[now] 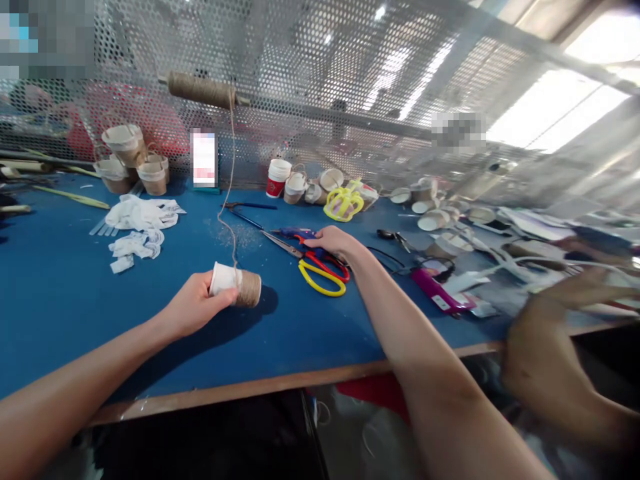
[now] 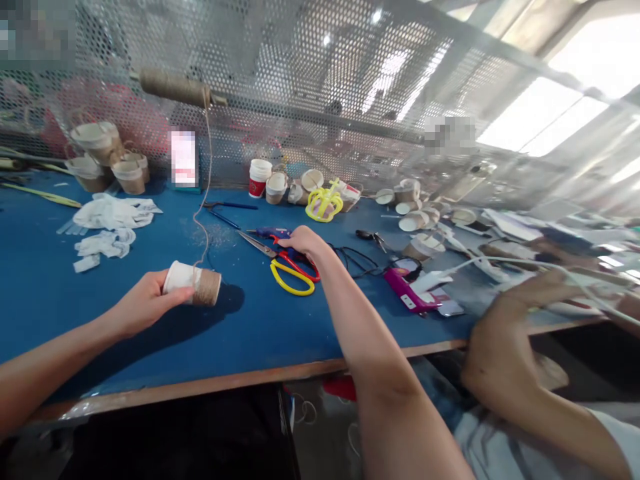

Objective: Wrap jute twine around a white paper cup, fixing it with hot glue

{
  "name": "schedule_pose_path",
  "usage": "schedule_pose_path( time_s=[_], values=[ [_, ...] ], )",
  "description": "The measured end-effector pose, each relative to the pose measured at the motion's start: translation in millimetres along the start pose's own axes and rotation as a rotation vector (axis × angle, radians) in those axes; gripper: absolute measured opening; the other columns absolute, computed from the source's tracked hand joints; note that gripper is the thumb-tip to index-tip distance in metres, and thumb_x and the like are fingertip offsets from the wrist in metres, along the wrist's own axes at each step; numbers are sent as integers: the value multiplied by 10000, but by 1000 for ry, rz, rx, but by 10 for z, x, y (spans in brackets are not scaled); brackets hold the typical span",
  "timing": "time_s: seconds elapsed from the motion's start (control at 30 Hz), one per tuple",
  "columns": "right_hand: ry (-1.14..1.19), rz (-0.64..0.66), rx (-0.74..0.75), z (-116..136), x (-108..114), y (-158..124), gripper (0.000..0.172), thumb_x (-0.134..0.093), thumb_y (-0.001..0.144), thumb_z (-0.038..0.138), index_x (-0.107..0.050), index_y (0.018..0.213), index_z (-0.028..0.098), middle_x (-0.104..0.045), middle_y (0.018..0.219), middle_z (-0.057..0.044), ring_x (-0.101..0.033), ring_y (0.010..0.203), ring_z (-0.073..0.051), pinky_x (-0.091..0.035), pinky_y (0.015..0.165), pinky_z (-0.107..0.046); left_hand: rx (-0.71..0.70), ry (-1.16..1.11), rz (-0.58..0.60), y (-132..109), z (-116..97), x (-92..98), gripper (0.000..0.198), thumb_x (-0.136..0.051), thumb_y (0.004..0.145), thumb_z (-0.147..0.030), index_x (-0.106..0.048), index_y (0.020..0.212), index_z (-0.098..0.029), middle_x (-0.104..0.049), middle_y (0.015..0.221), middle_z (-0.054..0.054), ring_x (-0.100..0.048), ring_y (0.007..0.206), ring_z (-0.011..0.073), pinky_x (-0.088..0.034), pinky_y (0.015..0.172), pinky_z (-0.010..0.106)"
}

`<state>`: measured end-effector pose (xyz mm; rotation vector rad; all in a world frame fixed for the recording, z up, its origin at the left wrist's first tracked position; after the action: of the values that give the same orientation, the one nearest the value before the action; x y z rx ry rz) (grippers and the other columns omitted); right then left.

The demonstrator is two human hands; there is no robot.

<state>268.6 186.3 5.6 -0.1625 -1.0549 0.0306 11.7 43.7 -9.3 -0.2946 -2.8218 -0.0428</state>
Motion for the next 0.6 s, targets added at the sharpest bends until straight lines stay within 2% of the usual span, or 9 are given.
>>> schedule_pose_path(
  time_s=[0.07,0.23,0.3,0.4,0.5,0.6],
  values=[
    [116,-20,12,4,36,-55,160,-646,675,236,-547,618,123,-543,551,13,-512,529,-115,-408,502,-256,11,-10,11,5,12,1,200,-562,670,-276,-635,784,-129,-611,675,11,-502,606,135,-402,584,241],
    [403,-39,105,153,117,-378,116,-597,684,218,-506,721,156,-567,627,18,-507,514,-75,-422,492,-219,27,-49,40,20,26,-17,277,-555,690,-293,-629,884,-110,-648,778,46,-556,698,169,-430,664,277],
    [506,17,157,282,115,-547,141,-599,680,255,-501,718,161,-585,632,3,-523,514,-80,-441,498,-221,25,-72,47,28,32,-24,300,-559,694,-302,-629,912,-107,-657,815,55,-567,720,173,-436,685,282],
    [704,182,317,508,69,-792,151,-616,665,257,-553,721,132,-576,583,-2,-504,468,-74,-421,456,-210,27,-110,51,39,47,-24,313,-563,705,-306,-631,942,-114,-668,857,61,-582,738,176,-443,709,290],
    [657,274,441,630,10,-981,195,-573,722,287,-602,811,117,-545,516,20,-464,419,-65,-375,400,-195,44,-117,9,55,60,3,307,-570,707,-303,-632,944,-116,-678,874,61,-596,752,181,-448,721,292],
    [473,252,425,605,-30,-1097,194,-594,707,320,-606,729,127,-521,464,31,-457,396,-70,-377,395,-202,83,-131,-28,77,80,28,296,-582,701,-295,-633,929,-113,-686,883,60,-609,775,193,-451,737,302]
  ],
)
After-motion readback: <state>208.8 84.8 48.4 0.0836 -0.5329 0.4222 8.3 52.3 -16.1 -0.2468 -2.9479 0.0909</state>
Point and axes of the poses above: each hand's wrist, its own y-axis towards the middle knuckle, its own x-axis out of the back of the hand, z = x × y, the point moved 3 cm from there along y, towards the middle knuckle
